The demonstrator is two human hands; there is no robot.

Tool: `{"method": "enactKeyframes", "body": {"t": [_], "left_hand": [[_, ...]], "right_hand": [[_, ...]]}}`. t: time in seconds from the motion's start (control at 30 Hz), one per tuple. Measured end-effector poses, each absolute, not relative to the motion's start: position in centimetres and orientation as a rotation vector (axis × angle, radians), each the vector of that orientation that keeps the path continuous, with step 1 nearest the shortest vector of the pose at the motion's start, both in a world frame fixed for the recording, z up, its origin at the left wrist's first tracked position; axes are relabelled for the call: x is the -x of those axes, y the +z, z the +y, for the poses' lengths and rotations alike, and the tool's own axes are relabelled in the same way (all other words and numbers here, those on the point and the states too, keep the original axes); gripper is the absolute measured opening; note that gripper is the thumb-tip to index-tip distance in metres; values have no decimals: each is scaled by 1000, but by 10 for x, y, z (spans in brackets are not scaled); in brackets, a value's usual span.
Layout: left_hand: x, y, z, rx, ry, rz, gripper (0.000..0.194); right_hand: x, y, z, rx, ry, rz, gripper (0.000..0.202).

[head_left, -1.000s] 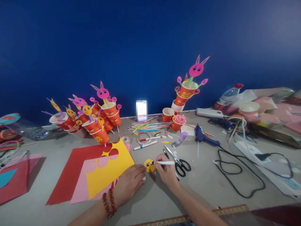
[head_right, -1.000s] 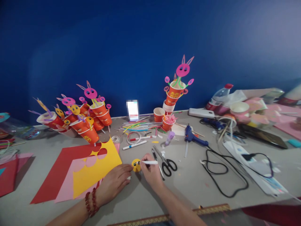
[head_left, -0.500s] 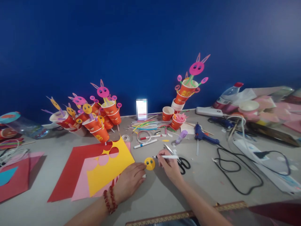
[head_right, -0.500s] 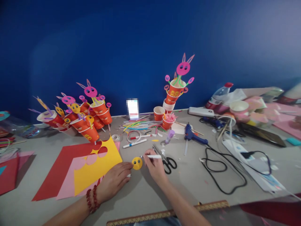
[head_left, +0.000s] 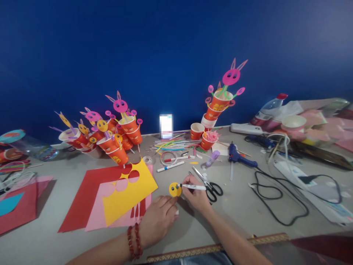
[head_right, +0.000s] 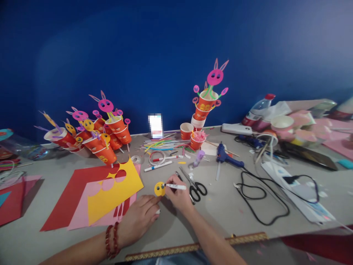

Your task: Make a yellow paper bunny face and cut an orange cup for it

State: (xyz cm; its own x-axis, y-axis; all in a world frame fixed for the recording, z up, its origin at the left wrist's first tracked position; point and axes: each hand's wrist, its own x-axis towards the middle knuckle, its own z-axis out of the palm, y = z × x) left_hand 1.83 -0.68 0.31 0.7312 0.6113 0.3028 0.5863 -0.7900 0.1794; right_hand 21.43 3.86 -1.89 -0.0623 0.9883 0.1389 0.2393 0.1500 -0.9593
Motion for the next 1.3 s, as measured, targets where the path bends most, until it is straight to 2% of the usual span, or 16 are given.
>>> {"method": "enactKeyframes", "body": {"t": [0.33, 0.53, 1.3], "left_hand": [[-19, -9, -5, -2845, 511, 1063, 16], [-20, -6, -6, -2835, 529, 1078, 16], [-23, -4, -4, -2878, 567, 1090, 13]], "right_hand": [[-215, -17, 40, 1238, 958, -1538, 6], [-215, -18, 41, 1260, 922, -1544, 11], [-215, -19, 40, 1325, 903, -1627, 11]]}}
